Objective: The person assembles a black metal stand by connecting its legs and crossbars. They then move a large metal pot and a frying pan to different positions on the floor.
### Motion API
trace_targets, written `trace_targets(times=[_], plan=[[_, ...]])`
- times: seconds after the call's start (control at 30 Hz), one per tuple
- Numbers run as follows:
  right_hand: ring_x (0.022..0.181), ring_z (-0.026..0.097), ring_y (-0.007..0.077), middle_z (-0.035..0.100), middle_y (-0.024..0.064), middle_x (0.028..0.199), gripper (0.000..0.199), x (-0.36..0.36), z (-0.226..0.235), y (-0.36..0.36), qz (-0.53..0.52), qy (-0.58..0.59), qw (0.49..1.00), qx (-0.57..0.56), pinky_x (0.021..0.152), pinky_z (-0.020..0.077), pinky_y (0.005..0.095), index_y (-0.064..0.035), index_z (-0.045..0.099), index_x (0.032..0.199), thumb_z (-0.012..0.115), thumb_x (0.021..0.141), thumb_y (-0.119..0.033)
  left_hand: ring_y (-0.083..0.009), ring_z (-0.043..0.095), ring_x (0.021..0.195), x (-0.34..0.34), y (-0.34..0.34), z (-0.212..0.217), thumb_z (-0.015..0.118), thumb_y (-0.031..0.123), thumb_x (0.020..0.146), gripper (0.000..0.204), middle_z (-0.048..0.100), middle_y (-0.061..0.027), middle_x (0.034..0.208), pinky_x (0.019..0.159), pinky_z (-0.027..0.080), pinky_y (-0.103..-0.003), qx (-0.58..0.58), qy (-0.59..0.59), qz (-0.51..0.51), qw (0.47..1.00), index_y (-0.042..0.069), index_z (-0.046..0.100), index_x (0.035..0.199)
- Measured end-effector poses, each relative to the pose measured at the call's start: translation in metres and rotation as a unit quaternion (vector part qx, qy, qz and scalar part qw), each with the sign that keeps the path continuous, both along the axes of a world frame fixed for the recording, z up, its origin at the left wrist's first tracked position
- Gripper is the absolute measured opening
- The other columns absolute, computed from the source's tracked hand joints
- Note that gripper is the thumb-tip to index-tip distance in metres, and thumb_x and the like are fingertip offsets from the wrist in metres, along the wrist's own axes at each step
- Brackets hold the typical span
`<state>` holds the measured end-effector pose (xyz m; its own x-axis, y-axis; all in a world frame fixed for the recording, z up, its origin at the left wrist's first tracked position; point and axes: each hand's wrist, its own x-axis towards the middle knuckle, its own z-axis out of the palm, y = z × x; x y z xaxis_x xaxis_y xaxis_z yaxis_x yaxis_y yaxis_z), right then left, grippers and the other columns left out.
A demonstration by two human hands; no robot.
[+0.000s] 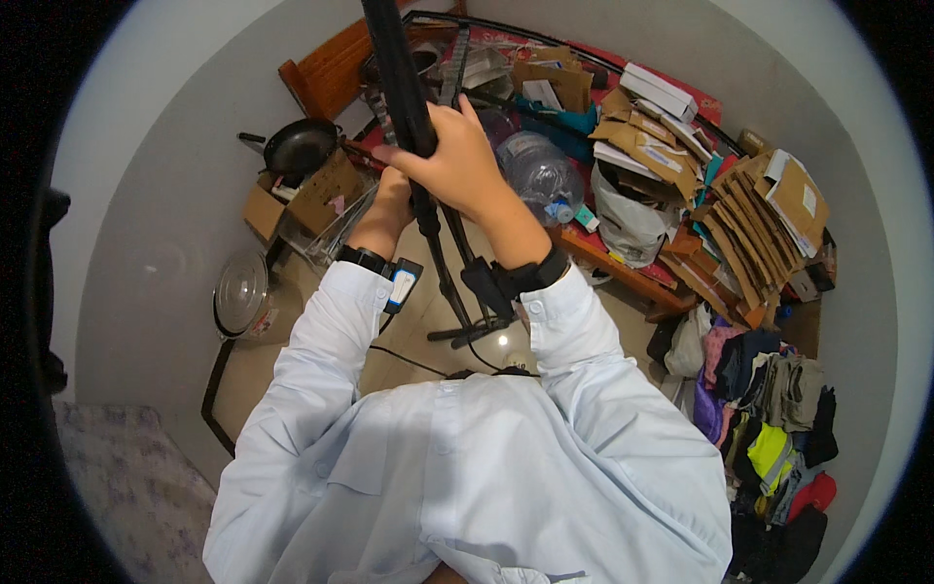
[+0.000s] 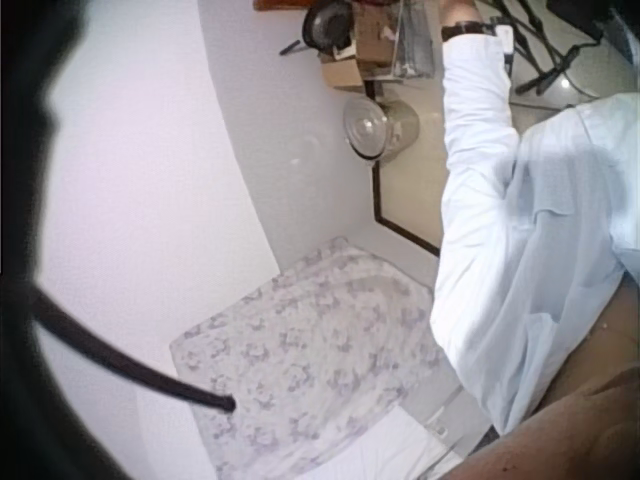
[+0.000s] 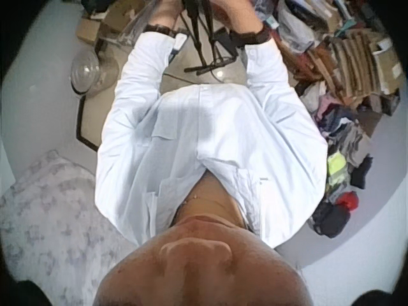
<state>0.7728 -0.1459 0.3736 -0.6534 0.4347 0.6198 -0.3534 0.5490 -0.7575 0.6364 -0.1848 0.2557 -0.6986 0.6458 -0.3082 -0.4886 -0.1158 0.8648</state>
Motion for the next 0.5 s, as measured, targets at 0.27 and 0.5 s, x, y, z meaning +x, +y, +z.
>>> trace_targets(times=[0.27, 0.5], plan=[[0.071, 0.062, 0.0215, 0.065, 0.0059, 0.068, 0.027, -0.005, 0.001, 0.002, 0.066, -0.003, 0.995, -0.076, 0.104, 0.019, 0.0421, -0.0046, 0.063, 0.084, 0.064, 0.081, -0.031, -0.019, 0.058, 0.06, 0.012, -0.01, 0.016, 0.052, 0.028, 0.083, 0.026, 0.058, -0.0062, 0.071, 0.047, 0.043, -0.032, -0.058, 0.038, -0.081, 0.994, 0.003, 0.058, 0.082], [0.063, 0.057, 0.0153, 0.061, 0.009, 0.07, 0.024, -0.012, 0.008, 0.001, 0.058, -0.008, 0.991, -0.117, 0.059, 0.0455, 0.0297, 0.001, 0.059, 0.087, 0.065, 0.081, -0.021, -0.0164, 0.059, 0.069, -0.009, -0.01, 0.025, 0.053, 0.037, 0.088, 0.032, 0.059, -0.0047, 0.082, 0.054, 0.046, -0.03, -0.007, 0.135, -0.114, 0.984, 0.007, 0.056, 0.099]])
